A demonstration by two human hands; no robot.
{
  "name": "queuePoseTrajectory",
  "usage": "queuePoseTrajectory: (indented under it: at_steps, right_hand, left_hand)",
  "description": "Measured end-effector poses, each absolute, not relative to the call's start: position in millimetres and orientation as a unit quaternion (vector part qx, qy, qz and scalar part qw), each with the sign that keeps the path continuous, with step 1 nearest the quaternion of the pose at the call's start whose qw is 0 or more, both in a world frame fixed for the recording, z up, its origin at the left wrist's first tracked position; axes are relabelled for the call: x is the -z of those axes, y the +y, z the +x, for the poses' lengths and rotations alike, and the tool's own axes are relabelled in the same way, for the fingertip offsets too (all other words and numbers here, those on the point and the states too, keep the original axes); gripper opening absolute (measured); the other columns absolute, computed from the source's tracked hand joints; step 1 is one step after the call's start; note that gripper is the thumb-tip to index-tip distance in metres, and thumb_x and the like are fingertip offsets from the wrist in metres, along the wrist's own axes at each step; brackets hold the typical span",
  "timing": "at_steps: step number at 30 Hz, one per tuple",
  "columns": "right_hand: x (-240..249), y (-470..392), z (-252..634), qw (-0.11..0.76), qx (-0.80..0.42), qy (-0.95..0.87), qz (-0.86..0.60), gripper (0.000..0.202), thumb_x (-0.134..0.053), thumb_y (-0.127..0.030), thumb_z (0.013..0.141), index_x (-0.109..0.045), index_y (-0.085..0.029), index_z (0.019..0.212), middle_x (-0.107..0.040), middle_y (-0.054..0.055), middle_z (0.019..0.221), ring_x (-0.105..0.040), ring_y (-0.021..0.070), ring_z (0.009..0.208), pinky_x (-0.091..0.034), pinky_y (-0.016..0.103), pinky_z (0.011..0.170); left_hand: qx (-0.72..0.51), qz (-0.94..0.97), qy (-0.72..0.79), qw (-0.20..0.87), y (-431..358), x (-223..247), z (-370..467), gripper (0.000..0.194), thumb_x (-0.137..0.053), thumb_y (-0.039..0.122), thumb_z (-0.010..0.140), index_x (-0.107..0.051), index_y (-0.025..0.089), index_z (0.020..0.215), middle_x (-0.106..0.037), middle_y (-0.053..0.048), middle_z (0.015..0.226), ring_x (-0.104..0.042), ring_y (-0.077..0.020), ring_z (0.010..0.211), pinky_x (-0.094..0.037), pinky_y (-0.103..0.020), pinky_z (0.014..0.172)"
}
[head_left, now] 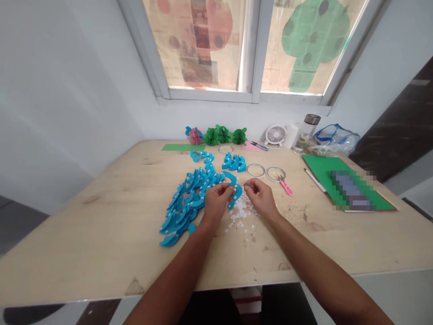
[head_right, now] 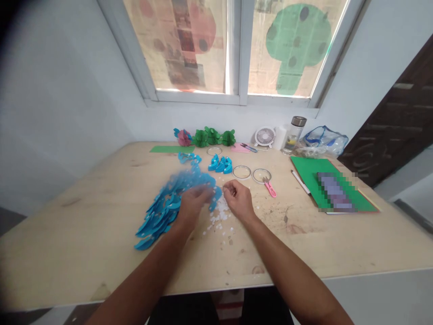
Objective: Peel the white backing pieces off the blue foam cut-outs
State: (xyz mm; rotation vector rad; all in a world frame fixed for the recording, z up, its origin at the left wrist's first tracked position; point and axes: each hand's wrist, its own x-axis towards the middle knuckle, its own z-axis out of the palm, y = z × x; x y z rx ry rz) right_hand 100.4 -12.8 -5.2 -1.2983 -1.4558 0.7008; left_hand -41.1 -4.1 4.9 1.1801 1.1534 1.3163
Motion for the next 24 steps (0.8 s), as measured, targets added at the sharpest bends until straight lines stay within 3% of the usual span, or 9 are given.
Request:
queuePoseTrajectory:
  at_steps: [6, 16, 24]
  right_hand:
    - [6.2, -16.0, 96.1, 0.474, -0.290, -0.644, -0.526, 0.013, -0.053, -0.027, 0.074, -0.060, -0.016, 0.073, -0.053, -0.002, 0.057, -0.044, 0.0093, 0.052, -0.035, 0.021, 0.051]
    - [7.7, -13.6, 97.3, 0.476, -0.324, -0.610, -0.544, 0.016, -0.054, -0.030, 0.073, -0.059, -0.015, 0.068, -0.048, -0.003, 0.052, -0.041, 0.0084, 0.048, -0.031, 0.019, 0.045]
    - [10.3, -12.7, 98.6, 0.473, -0.332, -0.606, -0.546, 0.012, -0.055, -0.026, 0.070, -0.058, -0.015, 0.067, -0.053, -0.003, 0.055, -0.043, 0.0082, 0.047, -0.033, 0.019, 0.045]
  left_hand:
    - [-0.541, 0.556, 0.465, 0.427, -2.6, 2.6, -40.0, 0.015, -0.064, 0.028, 0.063, -0.068, 0.015, 0.069, -0.062, 0.002, 0.061, -0.052, -0.0114, 0.057, -0.041, -0.022, 0.054]
    - [-0.522, 0.601, 0.446, 0.409, -5.5, -2.3, -40.0, 0.012, -0.062, 0.027, 0.066, -0.067, 0.016, 0.063, -0.065, 0.000, 0.067, -0.057, -0.0136, 0.064, -0.043, -0.022, 0.057]
    - [-0.512, 0.622, 0.433, 0.403, -4.8, 0.8, -41.1, 0.013, -0.061, 0.028, 0.067, -0.067, 0.017, 0.064, -0.064, 0.000, 0.065, -0.057, -0.0139, 0.064, -0.044, -0.023, 0.056]
